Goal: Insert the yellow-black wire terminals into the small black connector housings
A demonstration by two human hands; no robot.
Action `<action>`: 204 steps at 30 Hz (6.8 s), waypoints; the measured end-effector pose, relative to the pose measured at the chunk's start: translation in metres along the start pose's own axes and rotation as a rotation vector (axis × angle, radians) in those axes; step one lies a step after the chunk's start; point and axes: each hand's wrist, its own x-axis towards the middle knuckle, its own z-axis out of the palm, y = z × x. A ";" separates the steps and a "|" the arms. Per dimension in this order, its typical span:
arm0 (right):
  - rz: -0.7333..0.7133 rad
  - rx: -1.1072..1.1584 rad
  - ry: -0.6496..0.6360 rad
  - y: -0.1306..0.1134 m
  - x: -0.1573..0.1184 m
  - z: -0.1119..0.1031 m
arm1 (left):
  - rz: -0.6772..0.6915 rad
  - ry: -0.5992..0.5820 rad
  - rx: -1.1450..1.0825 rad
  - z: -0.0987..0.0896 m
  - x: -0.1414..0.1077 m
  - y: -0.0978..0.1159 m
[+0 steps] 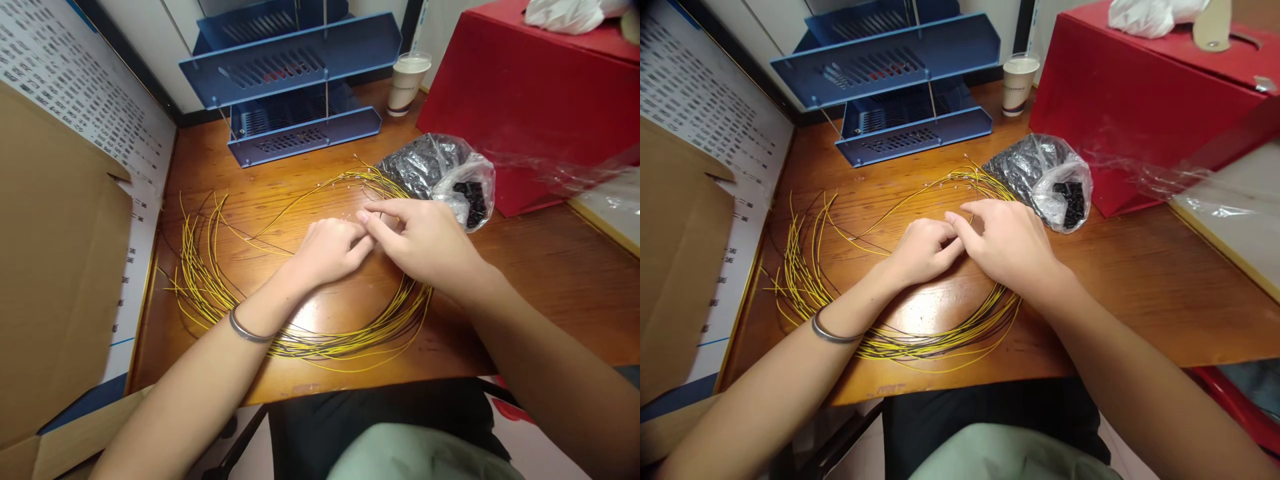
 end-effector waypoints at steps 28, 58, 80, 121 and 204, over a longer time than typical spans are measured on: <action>-0.024 0.034 0.152 0.002 -0.002 0.001 | -0.035 0.070 -0.093 -0.001 0.001 0.000; -0.080 0.040 -0.029 -0.001 -0.002 -0.003 | -0.051 0.041 -0.101 -0.002 0.001 -0.001; -0.074 -0.053 0.056 0.001 -0.002 -0.003 | -0.062 0.030 -0.060 -0.004 0.001 0.001; -0.089 -0.002 -0.206 -0.004 -0.004 -0.009 | -0.085 -0.030 -0.094 -0.007 0.002 0.004; -0.099 -0.031 -0.215 -0.002 -0.002 -0.007 | -0.101 -0.043 -0.061 -0.010 0.000 0.008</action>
